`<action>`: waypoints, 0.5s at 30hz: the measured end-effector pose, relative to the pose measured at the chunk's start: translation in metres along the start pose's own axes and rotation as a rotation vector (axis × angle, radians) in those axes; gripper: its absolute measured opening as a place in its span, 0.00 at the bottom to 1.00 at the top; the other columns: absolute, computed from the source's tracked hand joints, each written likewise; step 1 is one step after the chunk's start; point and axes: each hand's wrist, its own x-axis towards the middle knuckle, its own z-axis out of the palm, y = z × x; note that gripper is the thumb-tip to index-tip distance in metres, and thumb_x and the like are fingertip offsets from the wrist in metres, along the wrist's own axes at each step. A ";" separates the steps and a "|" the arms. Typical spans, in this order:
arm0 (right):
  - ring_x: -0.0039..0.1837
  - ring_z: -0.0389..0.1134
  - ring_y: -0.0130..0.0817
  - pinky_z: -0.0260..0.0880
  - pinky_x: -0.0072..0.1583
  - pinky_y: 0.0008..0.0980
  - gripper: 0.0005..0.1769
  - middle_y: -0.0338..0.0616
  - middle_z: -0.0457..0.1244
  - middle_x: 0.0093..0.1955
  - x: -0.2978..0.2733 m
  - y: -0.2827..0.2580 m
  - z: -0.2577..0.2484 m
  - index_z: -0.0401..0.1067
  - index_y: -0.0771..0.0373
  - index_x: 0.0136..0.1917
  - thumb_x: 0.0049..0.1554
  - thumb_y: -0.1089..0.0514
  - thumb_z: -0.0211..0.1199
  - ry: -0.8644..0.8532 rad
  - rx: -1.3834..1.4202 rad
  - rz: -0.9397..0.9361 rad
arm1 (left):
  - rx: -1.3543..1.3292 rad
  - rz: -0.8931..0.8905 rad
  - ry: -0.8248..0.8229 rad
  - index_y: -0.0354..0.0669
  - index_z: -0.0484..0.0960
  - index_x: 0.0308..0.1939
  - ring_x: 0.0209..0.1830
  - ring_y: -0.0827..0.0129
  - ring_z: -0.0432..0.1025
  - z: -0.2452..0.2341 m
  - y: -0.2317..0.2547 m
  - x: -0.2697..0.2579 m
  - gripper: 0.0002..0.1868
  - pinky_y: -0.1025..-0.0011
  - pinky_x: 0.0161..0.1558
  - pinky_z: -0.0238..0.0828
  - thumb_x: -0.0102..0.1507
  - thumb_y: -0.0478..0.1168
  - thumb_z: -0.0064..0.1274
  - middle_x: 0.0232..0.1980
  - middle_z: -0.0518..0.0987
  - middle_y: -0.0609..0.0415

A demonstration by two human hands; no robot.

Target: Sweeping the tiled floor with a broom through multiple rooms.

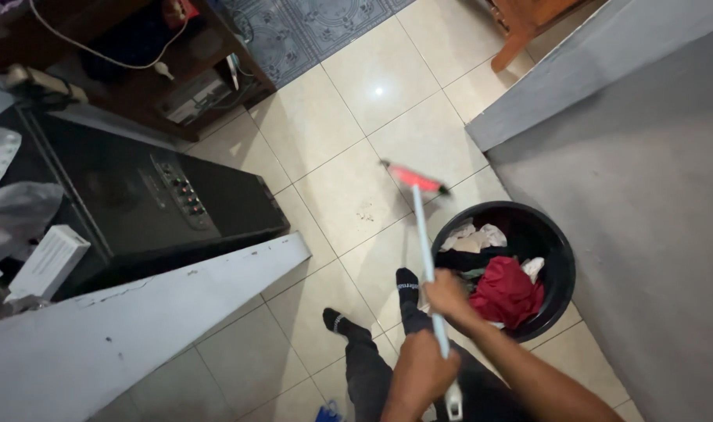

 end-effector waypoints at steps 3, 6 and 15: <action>0.31 0.74 0.51 0.76 0.38 0.45 0.14 0.61 0.70 0.34 0.040 -0.002 -0.024 0.74 0.68 0.49 0.55 0.58 0.55 0.105 -0.040 -0.047 | 0.039 0.080 0.025 0.28 0.83 0.32 0.39 0.41 0.78 0.008 0.007 0.031 0.18 0.52 0.44 0.77 0.57 0.46 0.60 0.34 0.80 0.30; 0.34 0.74 0.53 0.76 0.41 0.49 0.14 0.63 0.69 0.35 0.076 0.010 -0.029 0.74 0.72 0.46 0.54 0.60 0.53 0.176 -0.030 -0.114 | 0.060 0.164 0.055 0.28 0.84 0.31 0.39 0.40 0.78 0.022 -0.006 0.067 0.18 0.51 0.44 0.76 0.56 0.45 0.60 0.34 0.80 0.29; 0.41 0.76 0.50 0.77 0.46 0.46 0.16 0.63 0.69 0.36 0.108 0.113 0.086 0.78 0.74 0.40 0.50 0.56 0.61 -0.066 -0.200 -0.123 | -0.008 0.009 0.056 0.30 0.82 0.32 0.40 0.43 0.79 0.027 -0.066 0.048 0.16 0.52 0.45 0.77 0.53 0.44 0.58 0.36 0.81 0.32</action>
